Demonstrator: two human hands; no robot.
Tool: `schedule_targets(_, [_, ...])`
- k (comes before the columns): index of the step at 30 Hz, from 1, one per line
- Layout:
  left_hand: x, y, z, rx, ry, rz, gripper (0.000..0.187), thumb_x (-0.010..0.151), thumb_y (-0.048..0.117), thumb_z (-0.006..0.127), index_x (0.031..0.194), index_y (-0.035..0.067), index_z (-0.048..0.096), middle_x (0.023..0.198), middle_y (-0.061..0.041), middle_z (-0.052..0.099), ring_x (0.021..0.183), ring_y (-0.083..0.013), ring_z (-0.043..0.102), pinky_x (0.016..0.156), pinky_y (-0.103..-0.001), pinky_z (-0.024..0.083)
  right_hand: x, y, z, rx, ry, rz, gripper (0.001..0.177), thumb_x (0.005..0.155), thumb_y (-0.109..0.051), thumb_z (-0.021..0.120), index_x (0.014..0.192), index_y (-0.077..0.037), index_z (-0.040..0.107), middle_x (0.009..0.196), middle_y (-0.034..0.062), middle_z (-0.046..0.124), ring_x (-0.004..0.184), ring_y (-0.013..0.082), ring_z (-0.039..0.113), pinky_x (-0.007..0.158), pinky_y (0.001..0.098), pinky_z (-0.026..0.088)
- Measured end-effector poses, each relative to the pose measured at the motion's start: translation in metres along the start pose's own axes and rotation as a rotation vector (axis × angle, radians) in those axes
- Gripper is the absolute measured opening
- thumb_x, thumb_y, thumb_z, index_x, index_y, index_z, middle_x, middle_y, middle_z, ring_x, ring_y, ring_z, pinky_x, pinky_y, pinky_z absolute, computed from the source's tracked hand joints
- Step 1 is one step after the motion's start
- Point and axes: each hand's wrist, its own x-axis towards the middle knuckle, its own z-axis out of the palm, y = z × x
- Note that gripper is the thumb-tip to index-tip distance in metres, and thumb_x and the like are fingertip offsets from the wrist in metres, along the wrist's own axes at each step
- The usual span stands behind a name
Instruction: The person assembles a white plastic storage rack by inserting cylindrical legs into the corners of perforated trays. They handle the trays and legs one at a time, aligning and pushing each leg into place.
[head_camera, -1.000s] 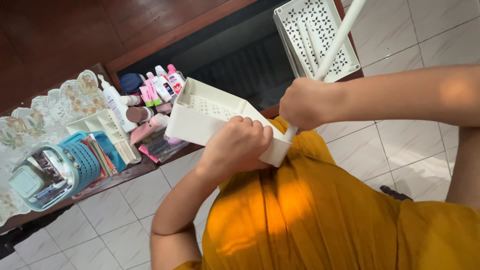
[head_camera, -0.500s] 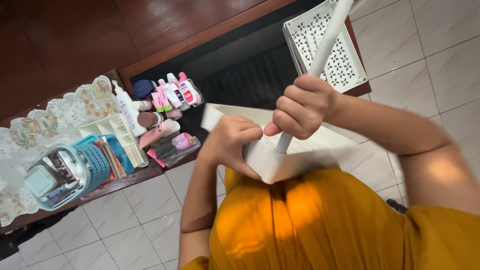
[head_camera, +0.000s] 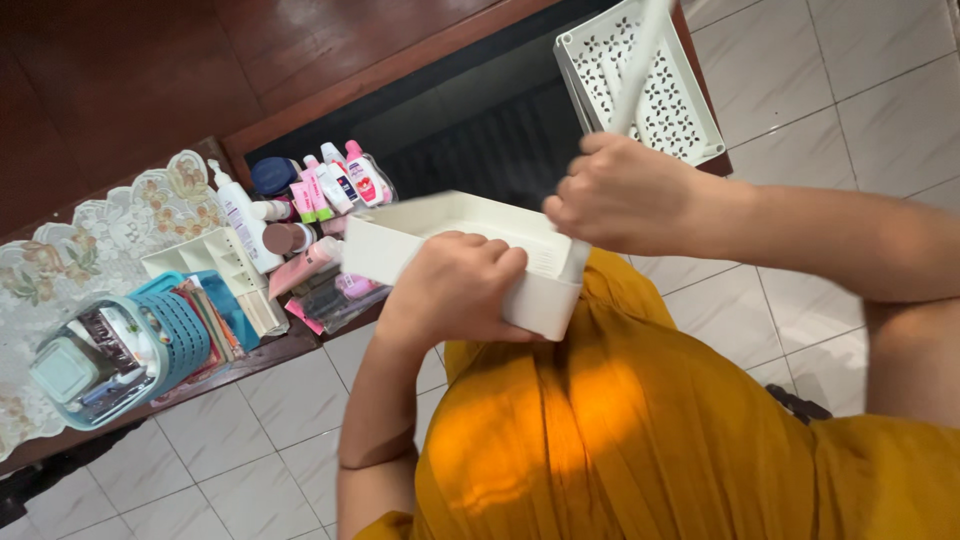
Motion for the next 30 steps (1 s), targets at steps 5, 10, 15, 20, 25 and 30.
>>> schedule_targets(5, [0.02,0.018,0.001,0.17,-0.261,0.007,0.055,0.062,0.056,0.087,0.069,0.007,0.064,0.064,-0.008,0.066,0.062,-0.0283,0.069,0.063,-0.038,0.055,0.009,-0.012,0.021,0.126,-0.576,0.026,0.012,0.082,-0.022,0.072,0.072,-0.014,0.072,0.074,0.0067,0.071,0.072,0.0253,0.071,0.058,0.0371,0.054])
schedule_targets(10, [0.018,0.001,-0.008,0.075,-0.247,-0.034,0.056,0.057,0.056,0.088,0.066,0.007,0.064,0.064,-0.01,0.067,0.06,-0.0307,0.069,0.061,-0.041,0.054,0.013,-0.001,0.031,0.351,-0.23,0.0,0.034,0.095,-0.035,0.063,0.068,-0.014,0.069,0.06,0.0064,0.07,0.059,0.0277,0.07,0.053,0.0399,0.051])
schedule_targets(15, [0.001,-0.009,-0.013,0.068,-0.042,0.003,0.058,0.057,0.056,0.09,0.071,0.007,0.062,0.067,-0.008,0.066,0.065,-0.0298,0.068,0.065,-0.041,0.055,0.015,0.007,0.038,-0.128,0.446,-0.083,0.056,0.106,-0.033,0.055,0.054,-0.015,0.055,0.047,-0.0006,0.054,0.042,0.0162,0.058,0.045,0.0274,0.042])
schedule_targets(20, [-0.007,-0.018,-0.01,-0.153,0.077,0.042,0.063,0.056,0.056,0.092,0.073,0.007,0.055,0.069,-0.009,0.061,0.065,-0.0319,0.062,0.06,-0.041,0.049,0.025,0.011,0.036,-0.092,1.044,-0.013,0.05,0.108,-0.028,0.059,0.062,-0.011,0.051,0.055,-0.0004,0.047,0.049,0.0176,0.049,0.052,0.0306,0.038])
schedule_targets(25, [-0.007,-0.024,0.003,-0.36,0.109,0.083,0.069,0.05,0.054,0.093,0.072,0.005,0.05,0.064,-0.011,0.052,0.062,-0.0327,0.057,0.055,-0.041,0.043,0.033,0.0,0.023,0.02,1.256,0.059,0.045,0.112,-0.027,0.057,0.071,-0.008,0.057,0.064,0.0012,0.053,0.056,0.0198,0.051,0.062,0.0341,0.043])
schedule_targets(30, [-0.01,-0.008,-0.007,-0.279,0.124,0.003,0.065,0.053,0.054,0.093,0.073,0.006,0.054,0.065,-0.009,0.057,0.06,-0.0317,0.059,0.057,-0.04,0.046,0.019,0.006,-0.009,-0.015,0.855,0.071,0.051,0.107,-0.026,0.072,0.064,-0.013,0.049,0.058,-0.0022,0.05,0.055,0.0183,0.052,0.067,0.0314,0.045])
